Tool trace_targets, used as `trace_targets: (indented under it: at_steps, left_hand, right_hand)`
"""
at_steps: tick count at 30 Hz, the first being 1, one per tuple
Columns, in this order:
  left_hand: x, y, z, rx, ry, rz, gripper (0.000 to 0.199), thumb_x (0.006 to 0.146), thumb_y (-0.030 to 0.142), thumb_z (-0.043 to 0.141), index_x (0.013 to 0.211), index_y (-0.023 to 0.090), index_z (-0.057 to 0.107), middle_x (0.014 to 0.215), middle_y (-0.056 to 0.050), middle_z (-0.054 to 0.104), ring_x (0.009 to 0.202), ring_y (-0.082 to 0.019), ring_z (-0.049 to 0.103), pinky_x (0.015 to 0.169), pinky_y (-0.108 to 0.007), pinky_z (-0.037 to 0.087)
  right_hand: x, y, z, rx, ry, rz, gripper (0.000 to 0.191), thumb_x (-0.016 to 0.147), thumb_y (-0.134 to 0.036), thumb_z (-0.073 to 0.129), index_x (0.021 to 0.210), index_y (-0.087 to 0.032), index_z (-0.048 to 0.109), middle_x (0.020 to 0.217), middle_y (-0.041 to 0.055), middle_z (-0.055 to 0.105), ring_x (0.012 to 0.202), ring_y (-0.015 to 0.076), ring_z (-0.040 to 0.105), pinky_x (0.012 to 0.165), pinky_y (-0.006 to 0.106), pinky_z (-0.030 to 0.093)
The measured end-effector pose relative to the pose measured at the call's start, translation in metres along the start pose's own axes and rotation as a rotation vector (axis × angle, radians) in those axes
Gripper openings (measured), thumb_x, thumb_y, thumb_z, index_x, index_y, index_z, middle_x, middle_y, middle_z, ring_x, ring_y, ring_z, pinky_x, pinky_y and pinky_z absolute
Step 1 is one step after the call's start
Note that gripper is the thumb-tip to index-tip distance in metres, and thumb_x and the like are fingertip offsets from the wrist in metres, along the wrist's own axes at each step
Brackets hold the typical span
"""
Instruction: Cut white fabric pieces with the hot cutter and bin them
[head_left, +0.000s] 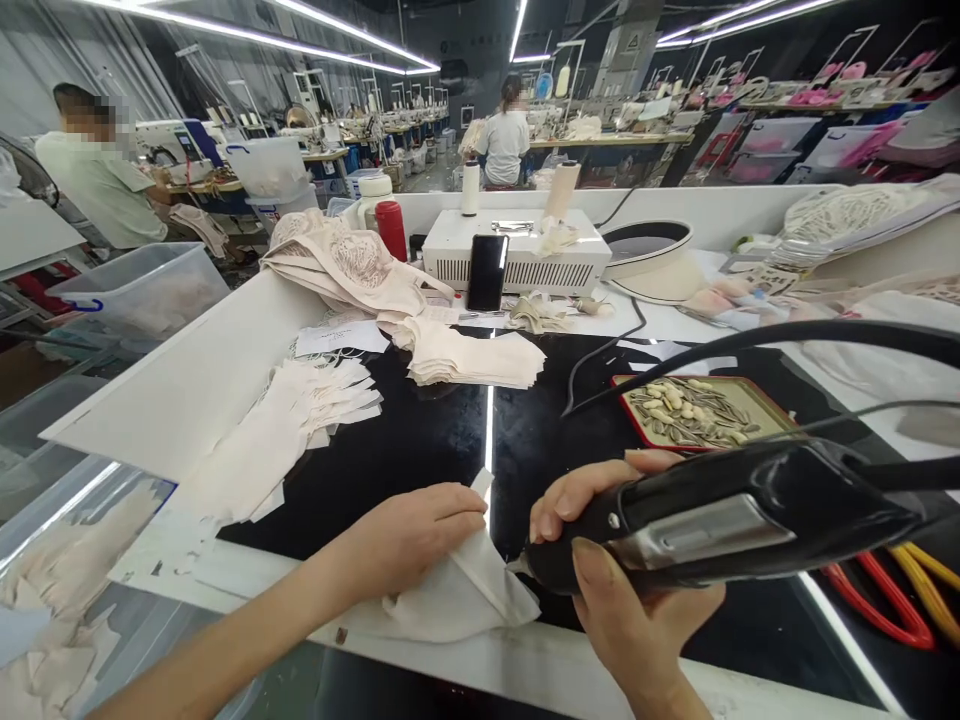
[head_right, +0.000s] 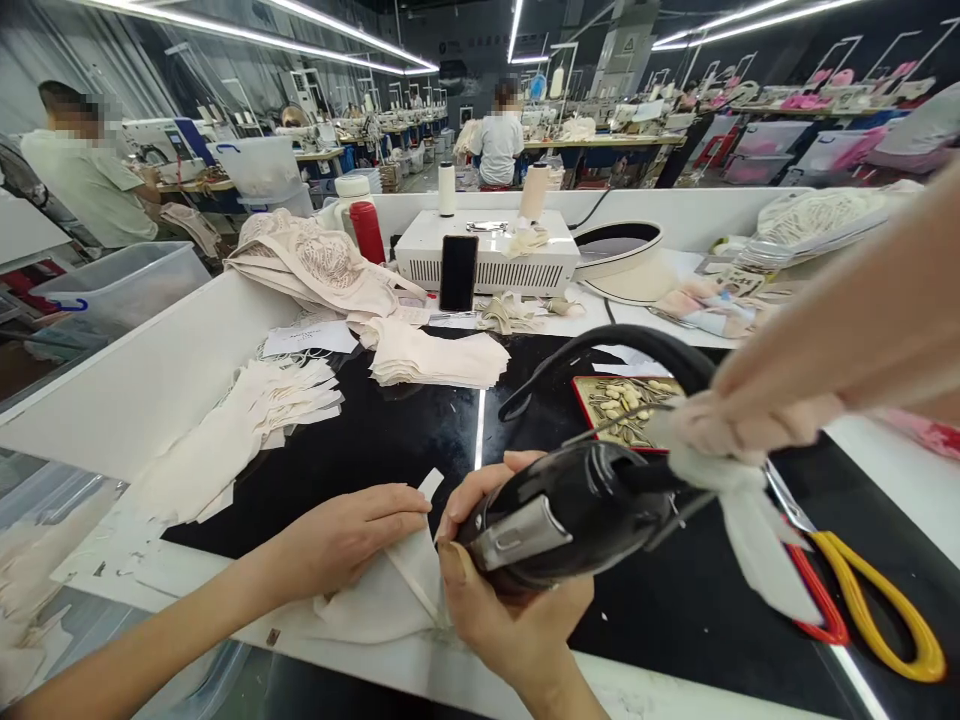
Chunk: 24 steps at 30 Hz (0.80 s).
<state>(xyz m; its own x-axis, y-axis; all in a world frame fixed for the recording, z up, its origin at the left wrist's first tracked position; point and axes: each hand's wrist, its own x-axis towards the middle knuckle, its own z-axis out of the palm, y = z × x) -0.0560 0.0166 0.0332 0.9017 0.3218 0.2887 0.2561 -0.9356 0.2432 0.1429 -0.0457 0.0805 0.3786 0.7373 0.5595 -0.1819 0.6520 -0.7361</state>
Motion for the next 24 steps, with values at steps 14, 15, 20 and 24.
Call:
trace_targets:
  at_steps: [14,15,20,24]
  left_hand:
    - [-0.013,-0.014,-0.002,0.221,-0.024,0.179,0.035,0.105,0.003,0.045,0.136,0.004,0.06,0.138,-0.013,0.068,0.13,-0.021,0.063,0.122,-0.037,0.048]
    - [-0.013,-0.014,-0.002,0.233,-0.033,0.182,0.035,0.104,0.003,0.046,0.136,0.004,0.059,0.137,-0.013,0.069,0.13,-0.021,0.064,0.121,-0.036,0.049]
    - [-0.014,-0.008,-0.005,0.276,-0.088,0.13,0.042,0.098,0.0,0.048,0.139,0.007,0.056,0.138,-0.013,0.067,0.13,-0.022,0.063,0.112,-0.033,0.055]
    - [-0.012,0.006,-0.009,0.279,-0.153,0.045,0.054,0.089,-0.004,0.054,0.14,0.014,0.054,0.136,-0.013,0.063,0.125,-0.026,0.065,0.104,-0.036,0.059]
  right_hand:
    - [-0.001,-0.001,0.006,-0.061,0.018,-0.065,0.05,0.085,-0.015,0.075,0.13,-0.029,0.057,0.08,-0.0037,0.065,0.058,0.0152,0.062,0.05,0.03,0.055]
    - [-0.001,0.0,0.006,-0.062,0.025,-0.071,0.05,0.085,-0.016,0.076,0.13,-0.029,0.057,0.08,-0.0035,0.065,0.057,0.0151,0.061,0.049,0.03,0.055]
    - [0.0,-0.004,0.006,-0.058,0.018,-0.031,0.047,0.087,-0.018,0.076,0.128,-0.033,0.059,0.08,-0.0038,0.065,0.058,0.0152,0.062,0.051,0.03,0.056]
    - [0.0,-0.006,0.006,-0.041,0.025,0.008,0.048,0.086,-0.018,0.079,0.127,-0.034,0.06,0.081,-0.0044,0.064,0.059,0.0145,0.062,0.053,0.03,0.057]
